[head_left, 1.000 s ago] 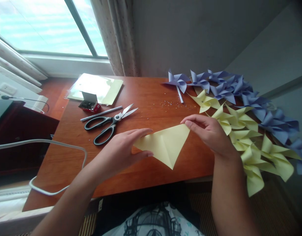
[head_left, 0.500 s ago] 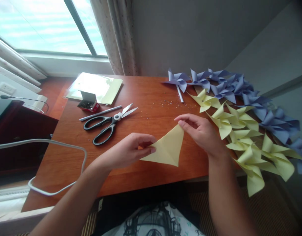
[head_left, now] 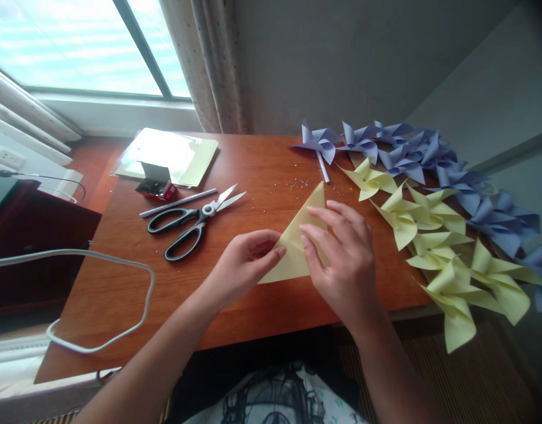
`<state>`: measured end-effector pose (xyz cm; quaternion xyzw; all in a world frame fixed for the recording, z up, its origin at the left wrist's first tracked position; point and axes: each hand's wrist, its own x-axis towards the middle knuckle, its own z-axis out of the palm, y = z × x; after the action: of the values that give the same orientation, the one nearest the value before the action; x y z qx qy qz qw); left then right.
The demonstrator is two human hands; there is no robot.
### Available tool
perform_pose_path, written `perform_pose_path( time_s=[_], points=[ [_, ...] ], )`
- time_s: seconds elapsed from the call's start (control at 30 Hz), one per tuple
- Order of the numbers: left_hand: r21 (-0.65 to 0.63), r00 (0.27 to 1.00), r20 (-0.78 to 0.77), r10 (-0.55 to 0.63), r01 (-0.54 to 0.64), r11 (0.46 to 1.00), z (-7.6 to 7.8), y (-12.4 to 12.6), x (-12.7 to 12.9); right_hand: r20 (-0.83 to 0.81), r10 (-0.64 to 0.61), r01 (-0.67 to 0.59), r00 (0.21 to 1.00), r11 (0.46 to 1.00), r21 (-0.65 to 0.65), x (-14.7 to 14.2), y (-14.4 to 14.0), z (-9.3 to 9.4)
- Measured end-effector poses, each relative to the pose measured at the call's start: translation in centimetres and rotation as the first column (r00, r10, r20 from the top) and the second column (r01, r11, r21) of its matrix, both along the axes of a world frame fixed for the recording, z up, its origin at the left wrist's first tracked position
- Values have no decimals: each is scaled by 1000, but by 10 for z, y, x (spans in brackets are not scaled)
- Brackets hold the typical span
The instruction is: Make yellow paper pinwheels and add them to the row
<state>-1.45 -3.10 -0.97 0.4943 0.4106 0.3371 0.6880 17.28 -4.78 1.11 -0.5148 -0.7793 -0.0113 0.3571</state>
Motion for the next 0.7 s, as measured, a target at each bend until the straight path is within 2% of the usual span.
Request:
perform_pose_path(
  time_s=[0.13,0.4,0.57,0.7],
  points=[
    [15,1000,-16,-15,15,1000,2,-2,2,84,-11,12,996,1000,-11,-4,-5,-5],
    [113,1000,-19,-6,8,994,-1,-4,3,33,59,-58,998,998,-19,-6,-3,-6],
    [75,1000,19,20,-21,997,5,-5,4,-57,107,-111,993,991,-76,-7,-4,-4],
    [-3,987,112,112,-112,994,6,-7,7,-115,103,-114,988,989,-91,-8,-5,-5]
  ],
)
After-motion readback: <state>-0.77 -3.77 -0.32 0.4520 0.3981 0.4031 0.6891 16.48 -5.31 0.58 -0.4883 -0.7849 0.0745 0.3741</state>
